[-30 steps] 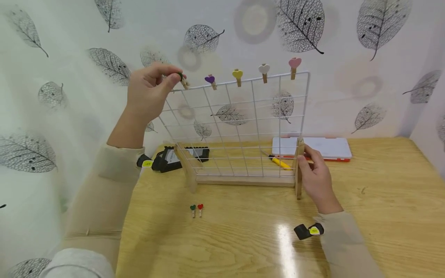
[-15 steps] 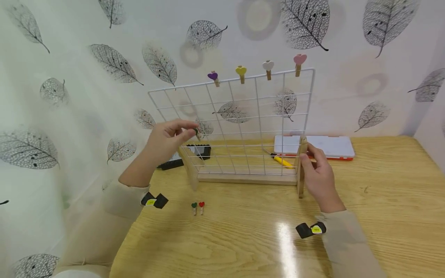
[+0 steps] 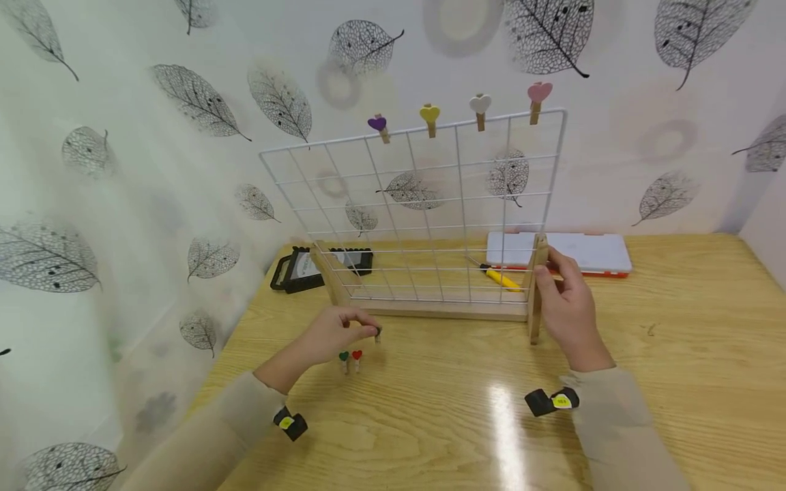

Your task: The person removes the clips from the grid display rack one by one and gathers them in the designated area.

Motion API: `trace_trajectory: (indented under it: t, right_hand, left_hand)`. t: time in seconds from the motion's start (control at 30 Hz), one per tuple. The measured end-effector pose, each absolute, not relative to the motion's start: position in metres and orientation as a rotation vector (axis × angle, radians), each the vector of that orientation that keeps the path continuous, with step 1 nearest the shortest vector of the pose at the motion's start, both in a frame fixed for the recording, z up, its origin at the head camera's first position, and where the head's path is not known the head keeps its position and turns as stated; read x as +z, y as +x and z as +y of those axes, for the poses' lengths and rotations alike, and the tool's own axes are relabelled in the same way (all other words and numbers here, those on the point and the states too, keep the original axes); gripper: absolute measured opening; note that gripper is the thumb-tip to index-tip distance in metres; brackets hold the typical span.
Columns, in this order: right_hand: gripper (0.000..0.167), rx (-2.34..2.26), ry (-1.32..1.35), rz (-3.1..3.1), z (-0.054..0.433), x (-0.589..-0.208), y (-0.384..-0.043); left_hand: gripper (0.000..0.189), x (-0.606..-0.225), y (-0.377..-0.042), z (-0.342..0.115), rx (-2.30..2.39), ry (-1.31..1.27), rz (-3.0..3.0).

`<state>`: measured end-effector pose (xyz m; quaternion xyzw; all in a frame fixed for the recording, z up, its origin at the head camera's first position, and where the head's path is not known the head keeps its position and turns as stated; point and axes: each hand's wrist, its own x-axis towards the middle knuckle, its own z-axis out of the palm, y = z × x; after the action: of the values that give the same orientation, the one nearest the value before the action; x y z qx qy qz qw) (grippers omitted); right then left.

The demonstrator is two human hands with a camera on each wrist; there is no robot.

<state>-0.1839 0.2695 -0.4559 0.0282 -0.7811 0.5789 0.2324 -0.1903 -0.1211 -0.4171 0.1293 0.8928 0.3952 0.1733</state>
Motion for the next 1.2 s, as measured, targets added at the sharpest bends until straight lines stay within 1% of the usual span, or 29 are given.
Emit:
trace_trajectory:
  t: [0.2, 0.37, 0.57, 1.0, 1.1, 1.2]
  right_hand:
    - [0.046, 1.583, 0.054, -2.159, 0.269, -0.457, -0.184]
    - [0.046, 1.583, 0.016, -2.172, 0.27, -0.455, -0.183]
    - [0.046, 1.58, 0.031, -2.184, 0.27, -0.457, -0.183]
    - [0.046, 1.578, 0.066, -2.145, 0.271, -0.453, -0.182]
    - [0.045, 1.59, 0.06, -2.146, 0.27, -0.453, -0.182]
    - [0.045, 1.596, 0.052, -2.151, 0.269, -0.455, -0.182]
  left_hand:
    - [0.01, -0.449, -0.19, -0.128, 1.137, 0.262, 2.483]
    - [0.011, -0.463, -0.194, -0.13, 1.107, 0.275, 2.475]
    - [0.008, -0.474, -0.196, -0.137, 1.021, 0.296, 2.499]
    - [0.009, -0.469, -0.197, -0.137, 0.868, 0.439, 2.552]
    - [0.014, -0.464, -0.197, -0.137, 0.825, 0.444, 2.539]
    - [0.024, -0.445, -0.198, -0.134, 0.78, 0.493, 2.567]
